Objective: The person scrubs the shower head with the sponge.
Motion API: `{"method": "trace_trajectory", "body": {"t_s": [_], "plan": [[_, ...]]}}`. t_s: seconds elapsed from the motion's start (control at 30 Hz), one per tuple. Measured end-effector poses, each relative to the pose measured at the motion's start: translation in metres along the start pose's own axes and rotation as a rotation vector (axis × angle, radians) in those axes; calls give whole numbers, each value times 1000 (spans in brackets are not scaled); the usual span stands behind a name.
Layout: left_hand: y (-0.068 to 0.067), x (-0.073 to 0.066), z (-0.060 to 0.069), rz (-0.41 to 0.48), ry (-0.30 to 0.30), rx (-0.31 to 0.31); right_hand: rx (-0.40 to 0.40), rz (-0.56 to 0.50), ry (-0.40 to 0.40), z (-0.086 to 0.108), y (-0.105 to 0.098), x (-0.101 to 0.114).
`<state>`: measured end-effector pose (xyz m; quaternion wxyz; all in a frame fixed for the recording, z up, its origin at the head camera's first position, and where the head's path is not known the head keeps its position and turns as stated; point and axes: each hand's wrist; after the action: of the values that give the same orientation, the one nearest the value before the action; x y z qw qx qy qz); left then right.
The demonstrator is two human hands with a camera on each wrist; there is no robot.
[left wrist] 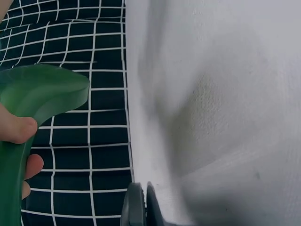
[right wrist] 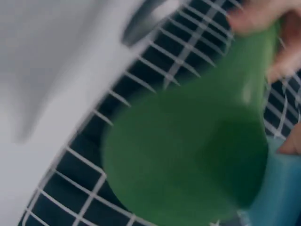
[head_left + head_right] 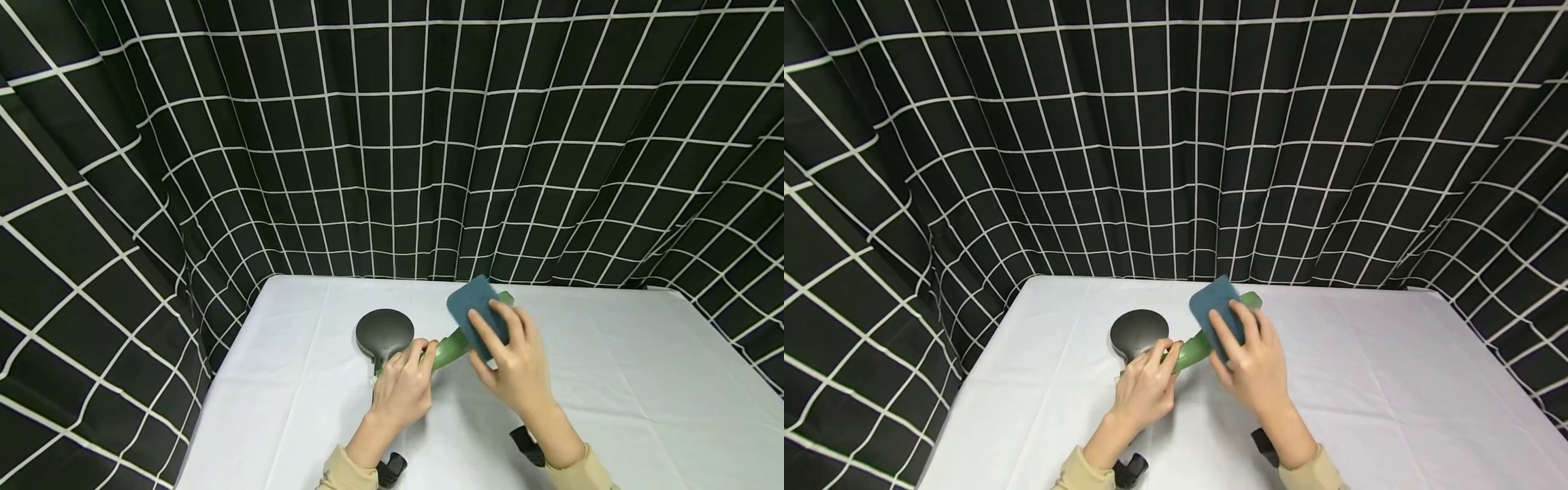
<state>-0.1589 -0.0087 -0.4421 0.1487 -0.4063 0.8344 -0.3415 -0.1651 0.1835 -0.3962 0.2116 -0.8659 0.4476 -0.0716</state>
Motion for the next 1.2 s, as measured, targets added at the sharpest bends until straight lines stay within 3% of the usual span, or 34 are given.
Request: {"method": "trace_trajectory", "body": {"t_s": [0.1, 0.17, 0.27, 0.4, 0.47, 0.53, 0.73, 0.83, 0.93, 1.0, 1.1, 1.2], "plan": [[-1, 0, 0, 52, -44, -3, -31, 40, 122, -10, -3, -11], [-2, 0, 1, 90, -74, -4, -50, 71, 140, -12, -3, -11], [-2, 1, 2, 132, -117, -2, -67, 56, 69, -7, 3, -2], [0, 0, 3, 255, -206, 23, -21, 10, -105, 9, 13, 18], [1, -2, 4, 380, -275, 40, 3, -22, -135, 16, 15, 25], [1, -2, 4, 551, -357, 46, -14, -85, -79, 18, 13, 27], [1, -2, 1, 1146, -530, 42, -296, -275, 385, -4, -10, 17], [1, -3, 1, 1372, -629, 89, -359, -336, 531, -13, -22, 18], [1, -7, 2, 1538, -723, 122, -345, -432, 562, -14, -23, 25], [1, -12, 1, 1631, -749, 140, -329, -499, 543, -14, -19, 29], [4, -19, 1, 1728, -716, 198, -301, -545, 491, -15, -12, 32], [9, -25, 2, 1795, -668, 255, -277, -509, 418, -13, -2, 32]]}}
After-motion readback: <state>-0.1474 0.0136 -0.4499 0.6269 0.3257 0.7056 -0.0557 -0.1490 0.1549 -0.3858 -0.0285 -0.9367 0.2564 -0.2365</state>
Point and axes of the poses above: each hand's wrist, its own z-axis away from the middle knuckle, its own y-axis out of the palm, x = y × z
